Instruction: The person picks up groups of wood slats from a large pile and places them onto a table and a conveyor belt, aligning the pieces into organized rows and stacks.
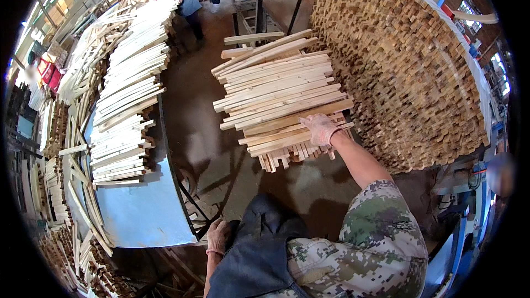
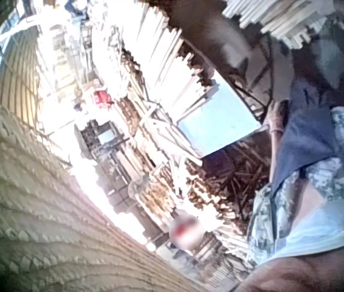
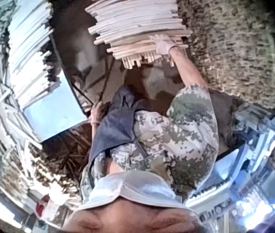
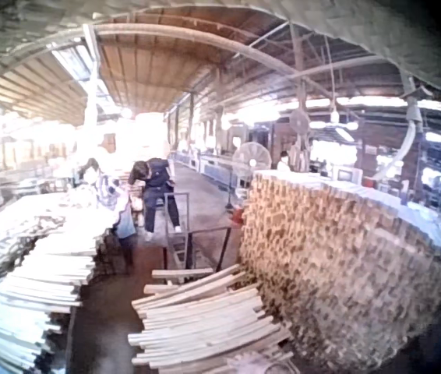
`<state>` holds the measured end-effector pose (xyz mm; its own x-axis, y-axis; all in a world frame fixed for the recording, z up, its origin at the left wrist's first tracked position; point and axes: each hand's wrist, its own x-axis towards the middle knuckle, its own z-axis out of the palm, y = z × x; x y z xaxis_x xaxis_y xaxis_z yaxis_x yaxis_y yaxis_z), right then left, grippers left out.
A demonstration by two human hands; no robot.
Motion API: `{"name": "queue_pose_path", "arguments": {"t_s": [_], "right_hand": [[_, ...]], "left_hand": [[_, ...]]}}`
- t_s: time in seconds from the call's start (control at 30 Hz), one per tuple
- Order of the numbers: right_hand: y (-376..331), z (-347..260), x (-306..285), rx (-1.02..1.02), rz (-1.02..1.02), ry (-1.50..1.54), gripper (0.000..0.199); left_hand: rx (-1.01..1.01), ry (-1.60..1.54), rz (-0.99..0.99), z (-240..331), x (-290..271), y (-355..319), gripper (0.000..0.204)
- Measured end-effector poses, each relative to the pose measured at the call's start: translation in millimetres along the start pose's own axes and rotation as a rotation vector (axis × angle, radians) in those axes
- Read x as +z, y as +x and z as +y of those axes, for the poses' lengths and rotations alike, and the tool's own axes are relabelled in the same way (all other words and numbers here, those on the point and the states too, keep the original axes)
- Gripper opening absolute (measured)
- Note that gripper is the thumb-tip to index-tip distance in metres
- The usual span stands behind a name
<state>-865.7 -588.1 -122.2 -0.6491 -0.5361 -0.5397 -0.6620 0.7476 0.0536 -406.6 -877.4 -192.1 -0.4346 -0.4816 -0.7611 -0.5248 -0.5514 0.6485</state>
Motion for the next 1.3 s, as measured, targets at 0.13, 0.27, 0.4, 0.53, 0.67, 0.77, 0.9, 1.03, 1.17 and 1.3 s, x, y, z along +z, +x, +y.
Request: {"name": "queue_pose_path", "arguments": {"t_s": [0.13, 0.27, 0.4, 0.53, 0.67, 0.77, 0.9, 1.03, 1.17, 1.3], "right_hand": [[-6.2, -1.9, 10.0, 0.041, -0.018, 0.024, 0.094], [-5.9, -11.5, 15.3, 0.065, 0.003, -0.041, 0.095], [-0.5, -27.6, 21.1, 0.149, 0.028, -0.144, 0.096], [-2.7, -26.4, 23.1, 0.155, 0.033, -0.067, 0.088], [-25.8, -30.8, 9.5, 0.117, 0.069, -0.022, 0.080], [-15.6, -13.3, 31.4, 0.080, 0.086, -0.003, 0.082], [-3.8, -4.8, 11.1, 0.007, -0.009, -0.027, 0.083], [-10.1, 14.9, 12.2, -0.084, 0.108, -0.005, 0.073], [-8.4, 39.1, 23.9, -0.122, 0.143, 0.015, 0.071], [-4.9, 54.8, 22.7, -0.220, 0.199, 0.046, 0.069]], "left_hand": [[-0.044, 0.039, -0.227, -9.2, -8.2, 10.7, 0.041], [0.029, 0.151, -0.176, -18.3, 2.9, 2.8, 0.042], [0.073, 0.317, -0.192, -16.6, -3.1, 15.5, 0.054], [0.203, 0.234, -0.188, -25.2, -4.6, 57.1, 0.058], [0.397, 0.207, -0.124, 44.7, 40.9, 58.1, 0.058], [0.441, 0.090, -0.118, 90.2, 76.6, 80.4, 0.057], [0.486, 0.205, -0.095, 170.9, 154.6, 104.2, 0.055], [0.242, 0.456, -0.183, 207.0, 216.8, 159.6, 0.050], [-0.080, 0.428, -0.202, 219.0, 254.2, 168.0, 0.040], [-0.138, 0.375, -0.142, 217.2, 259.1, 167.5, 0.038]]}}
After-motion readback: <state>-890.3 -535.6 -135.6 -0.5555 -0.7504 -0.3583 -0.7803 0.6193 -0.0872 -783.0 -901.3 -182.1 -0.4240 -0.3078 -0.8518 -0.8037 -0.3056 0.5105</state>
